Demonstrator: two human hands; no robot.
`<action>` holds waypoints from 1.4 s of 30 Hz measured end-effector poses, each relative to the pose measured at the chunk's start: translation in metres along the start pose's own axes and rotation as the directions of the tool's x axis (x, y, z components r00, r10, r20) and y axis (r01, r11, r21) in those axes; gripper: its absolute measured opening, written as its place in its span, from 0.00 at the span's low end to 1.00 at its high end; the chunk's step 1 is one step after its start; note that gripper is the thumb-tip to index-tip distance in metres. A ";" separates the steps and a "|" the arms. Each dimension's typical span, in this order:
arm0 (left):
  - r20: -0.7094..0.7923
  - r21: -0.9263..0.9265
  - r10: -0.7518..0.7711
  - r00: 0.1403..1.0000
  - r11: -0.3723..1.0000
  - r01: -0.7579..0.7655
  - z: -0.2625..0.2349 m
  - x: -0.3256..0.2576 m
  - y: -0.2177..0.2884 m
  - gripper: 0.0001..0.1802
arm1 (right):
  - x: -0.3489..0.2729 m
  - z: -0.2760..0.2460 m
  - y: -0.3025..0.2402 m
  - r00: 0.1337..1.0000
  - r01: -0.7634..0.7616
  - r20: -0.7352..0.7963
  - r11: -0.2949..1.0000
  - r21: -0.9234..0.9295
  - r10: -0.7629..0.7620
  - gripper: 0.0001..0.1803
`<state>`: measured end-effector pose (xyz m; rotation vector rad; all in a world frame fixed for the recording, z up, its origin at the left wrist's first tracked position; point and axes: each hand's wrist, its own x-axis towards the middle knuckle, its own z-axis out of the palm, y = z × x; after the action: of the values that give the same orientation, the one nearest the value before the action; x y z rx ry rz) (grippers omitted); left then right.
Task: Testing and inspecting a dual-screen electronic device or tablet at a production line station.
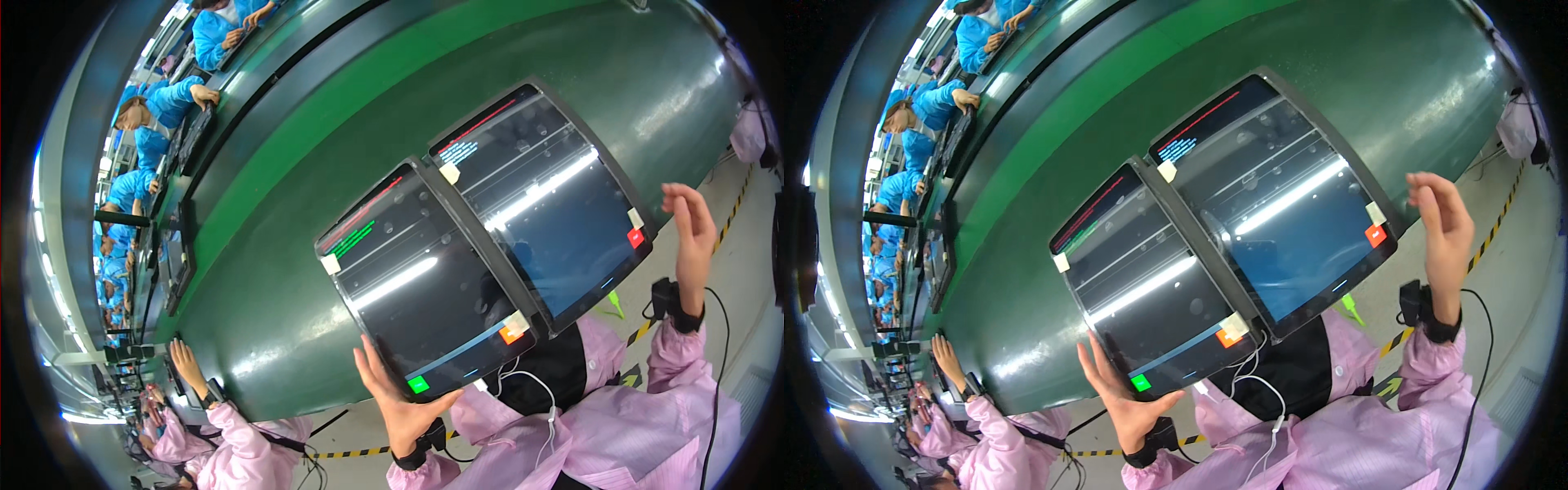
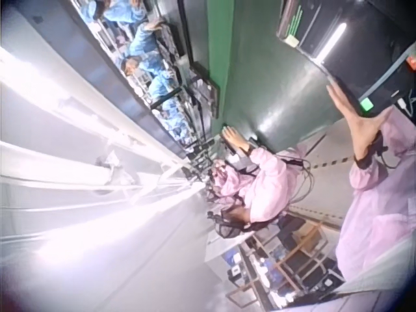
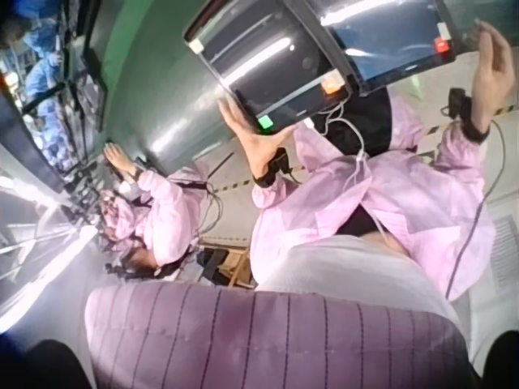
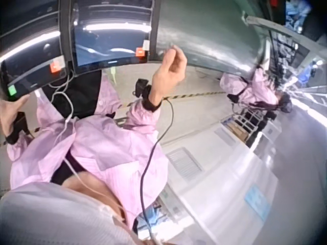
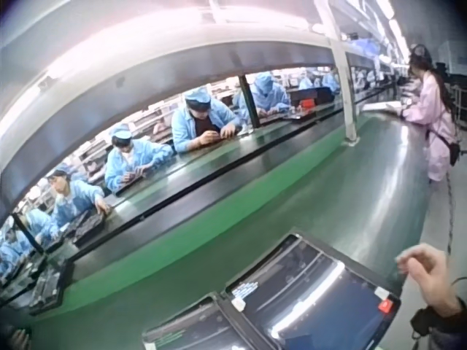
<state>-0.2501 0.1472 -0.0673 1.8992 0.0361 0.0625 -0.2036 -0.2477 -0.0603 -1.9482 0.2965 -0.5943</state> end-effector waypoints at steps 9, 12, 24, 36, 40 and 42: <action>-0.084 -0.003 -0.025 0.996 1.000 0.025 -0.003 -0.007 -0.009 0.73 | 0.011 0.050 0.001 0.985 -0.141 0.139 0.937 0.319 0.100 0.34; -0.081 0.001 -0.013 0.997 1.000 0.013 -0.003 -0.005 -0.009 0.72 | 0.011 0.052 0.001 0.987 -0.102 0.148 0.964 0.246 0.067 0.36; -0.056 -0.063 0.033 0.998 0.997 -0.037 -0.010 0.015 -0.003 0.65 | 0.008 0.056 0.002 0.995 -0.097 0.008 0.941 0.323 0.100 0.35; -0.155 -0.374 -0.014 0.988 0.927 -0.045 -0.009 0.034 -0.005 0.39 | 0.006 0.052 0.013 0.995 -0.086 -0.008 0.910 0.406 0.098 0.32; -0.140 -0.360 0.000 0.990 0.932 -0.051 -0.013 0.034 -0.006 0.42 | 0.006 0.054 0.010 0.997 -0.066 -0.017 0.926 0.372 0.078 0.32; -0.141 -0.351 -0.015 0.990 0.936 -0.036 -0.012 0.033 -0.004 0.42 | 0.007 0.055 0.010 0.996 -0.078 -0.007 0.935 0.345 0.085 0.32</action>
<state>-0.2174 0.1613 -0.0664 1.5318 0.1046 0.1987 -0.1675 -0.2129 -0.0867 -1.5851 0.2656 -0.5714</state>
